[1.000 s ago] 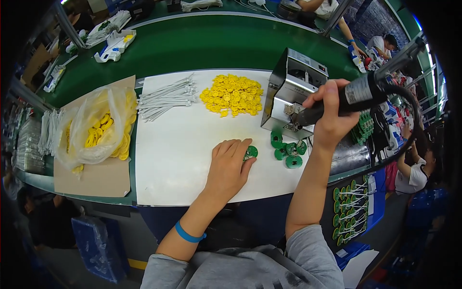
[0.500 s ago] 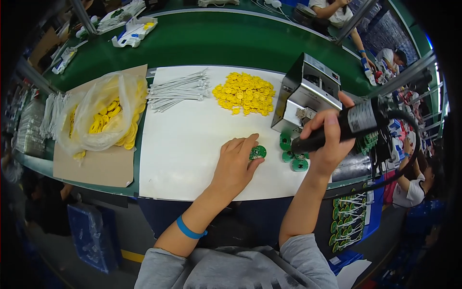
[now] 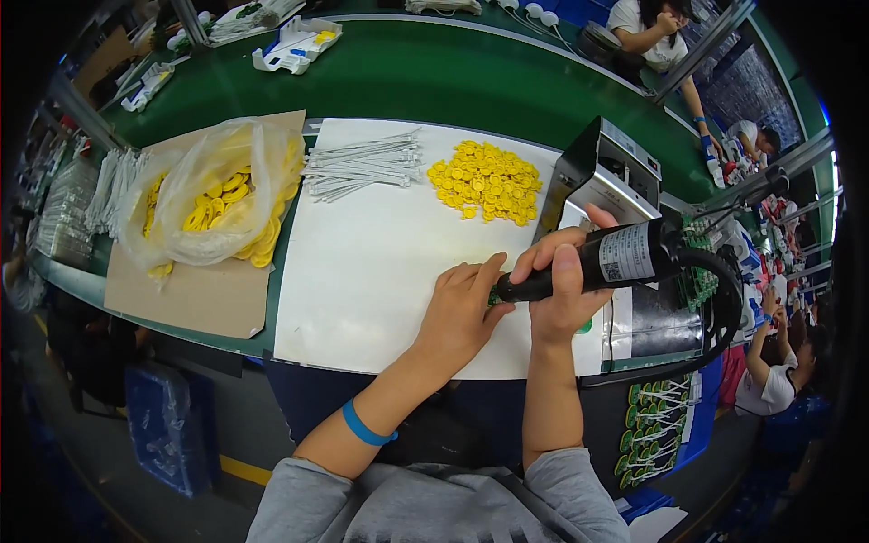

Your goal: The recorder is assembling small plastic lighting components at a factory workbench, using a pneumatic screwdriver to fasten parts together.

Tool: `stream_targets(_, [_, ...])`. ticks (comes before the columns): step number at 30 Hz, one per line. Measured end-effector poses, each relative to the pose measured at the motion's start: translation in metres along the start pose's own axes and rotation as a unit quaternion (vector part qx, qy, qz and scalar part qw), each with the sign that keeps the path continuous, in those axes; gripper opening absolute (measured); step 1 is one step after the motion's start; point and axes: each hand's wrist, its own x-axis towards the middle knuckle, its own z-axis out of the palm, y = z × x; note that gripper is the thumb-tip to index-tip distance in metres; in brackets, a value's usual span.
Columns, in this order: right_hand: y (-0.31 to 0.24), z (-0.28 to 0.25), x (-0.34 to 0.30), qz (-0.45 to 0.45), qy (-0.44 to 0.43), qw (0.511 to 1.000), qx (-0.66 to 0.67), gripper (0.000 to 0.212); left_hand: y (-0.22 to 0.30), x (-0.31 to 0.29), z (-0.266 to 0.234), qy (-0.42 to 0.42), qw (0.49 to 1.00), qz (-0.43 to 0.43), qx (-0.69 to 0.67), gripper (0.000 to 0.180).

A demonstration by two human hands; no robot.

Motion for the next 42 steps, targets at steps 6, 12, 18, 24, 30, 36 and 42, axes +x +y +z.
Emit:
stream_targets(6, [0.008,0.0,-0.004,0.015,-0.005,1.0,0.003,0.055,-0.002,-0.002,-0.001,0.008,1.0,0.006,0.018,0.071])
stream_targets(12, [0.008,-0.008,-0.007,0.067,-0.074,0.988,0.12,0.042,-0.002,0.001,0.0,-0.021,1.0,-0.019,-0.003,0.073])
stream_targets(18, [0.005,-0.011,-0.003,0.113,-0.083,0.988,0.059,0.034,-0.005,0.004,0.013,-0.03,0.999,-0.01,-0.044,0.097])
stream_targets(24, [-0.011,-0.025,0.001,0.06,-0.041,0.997,0.021,0.026,0.017,0.008,0.023,-0.031,0.999,-0.001,-0.043,0.104])
stream_targets(30, [-0.016,-0.046,-0.007,0.014,-0.025,0.998,-0.065,0.054,0.045,0.008,0.012,-0.016,0.999,0.04,0.007,0.092])
stream_targets(36, [-0.054,-0.048,-0.025,0.012,0.097,0.973,-0.21,0.057,0.06,-0.007,-0.014,-0.007,0.993,0.055,0.108,0.049])
stream_targets(42, [-0.106,0.009,-0.027,-0.176,0.196,0.863,-0.431,0.051,0.069,-0.025,-0.076,-0.027,0.998,0.052,0.018,0.035])
